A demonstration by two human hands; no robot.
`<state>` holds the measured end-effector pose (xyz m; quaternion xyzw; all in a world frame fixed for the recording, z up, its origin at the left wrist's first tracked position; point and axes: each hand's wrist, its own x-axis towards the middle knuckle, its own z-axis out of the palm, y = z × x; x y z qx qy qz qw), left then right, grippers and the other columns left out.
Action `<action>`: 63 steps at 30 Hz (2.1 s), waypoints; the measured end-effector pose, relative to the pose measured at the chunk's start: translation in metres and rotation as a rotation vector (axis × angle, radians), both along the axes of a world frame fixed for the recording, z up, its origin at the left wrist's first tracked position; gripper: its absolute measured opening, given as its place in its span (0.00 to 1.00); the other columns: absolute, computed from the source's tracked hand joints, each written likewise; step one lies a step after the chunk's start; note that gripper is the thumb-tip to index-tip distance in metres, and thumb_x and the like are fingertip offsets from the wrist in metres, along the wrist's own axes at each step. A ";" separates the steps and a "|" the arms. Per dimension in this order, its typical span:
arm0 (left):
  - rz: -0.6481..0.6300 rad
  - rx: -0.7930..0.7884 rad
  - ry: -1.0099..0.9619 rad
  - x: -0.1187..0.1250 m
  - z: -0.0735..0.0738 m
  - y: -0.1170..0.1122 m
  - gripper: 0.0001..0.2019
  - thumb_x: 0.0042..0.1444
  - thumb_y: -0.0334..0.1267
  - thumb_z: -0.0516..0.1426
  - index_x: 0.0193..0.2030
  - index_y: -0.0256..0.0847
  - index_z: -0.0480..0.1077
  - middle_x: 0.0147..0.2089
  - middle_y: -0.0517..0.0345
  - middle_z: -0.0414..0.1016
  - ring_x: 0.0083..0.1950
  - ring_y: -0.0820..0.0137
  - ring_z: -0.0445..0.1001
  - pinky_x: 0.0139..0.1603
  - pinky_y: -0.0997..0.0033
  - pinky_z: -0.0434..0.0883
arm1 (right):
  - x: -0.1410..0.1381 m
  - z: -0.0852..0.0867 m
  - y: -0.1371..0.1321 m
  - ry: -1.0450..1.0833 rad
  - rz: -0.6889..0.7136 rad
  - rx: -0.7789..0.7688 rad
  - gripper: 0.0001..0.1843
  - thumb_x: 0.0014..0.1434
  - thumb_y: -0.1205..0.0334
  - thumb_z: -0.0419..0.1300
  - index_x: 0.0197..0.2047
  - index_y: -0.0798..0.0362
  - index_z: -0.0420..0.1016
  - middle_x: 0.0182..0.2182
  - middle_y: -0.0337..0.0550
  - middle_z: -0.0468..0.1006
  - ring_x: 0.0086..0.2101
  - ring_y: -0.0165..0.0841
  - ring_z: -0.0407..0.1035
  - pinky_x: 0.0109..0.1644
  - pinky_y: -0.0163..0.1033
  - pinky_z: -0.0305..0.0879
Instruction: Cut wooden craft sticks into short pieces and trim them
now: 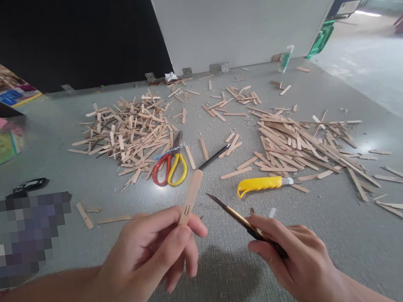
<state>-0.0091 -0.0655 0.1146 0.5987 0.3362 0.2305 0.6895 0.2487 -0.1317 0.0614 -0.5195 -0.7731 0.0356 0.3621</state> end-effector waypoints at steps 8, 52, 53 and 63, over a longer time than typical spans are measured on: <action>0.010 0.026 0.027 -0.001 -0.002 -0.001 0.21 0.75 0.55 0.53 0.50 0.38 0.75 0.29 0.57 0.76 0.21 0.77 0.66 0.22 0.78 0.65 | 0.004 -0.012 -0.013 0.025 -0.058 -0.018 0.12 0.75 0.64 0.56 0.54 0.43 0.79 0.28 0.36 0.84 0.19 0.32 0.76 0.28 0.36 0.77; -0.134 0.122 0.078 -0.003 -0.005 0.010 0.25 0.80 0.43 0.48 0.76 0.34 0.62 0.26 0.72 0.55 0.24 0.76 0.50 0.21 0.78 0.52 | 0.009 0.009 -0.012 -0.260 0.038 0.177 0.35 0.75 0.76 0.57 0.81 0.52 0.60 0.31 0.40 0.82 0.23 0.28 0.74 0.31 0.32 0.72; -0.129 0.152 0.088 -0.002 -0.006 0.010 0.24 0.80 0.42 0.48 0.76 0.35 0.62 0.26 0.72 0.56 0.24 0.76 0.51 0.21 0.78 0.53 | 0.009 0.008 -0.012 -0.268 0.040 0.180 0.35 0.75 0.76 0.57 0.81 0.52 0.60 0.31 0.40 0.82 0.23 0.28 0.74 0.31 0.32 0.71; -0.038 0.806 0.280 0.001 -0.030 0.008 0.24 0.75 0.29 0.47 0.74 0.28 0.62 0.24 0.73 0.61 0.20 0.76 0.58 0.24 0.74 0.60 | 0.030 0.010 -0.016 -0.470 0.215 0.125 0.34 0.77 0.74 0.44 0.83 0.63 0.51 0.37 0.47 0.81 0.26 0.29 0.73 0.28 0.33 0.70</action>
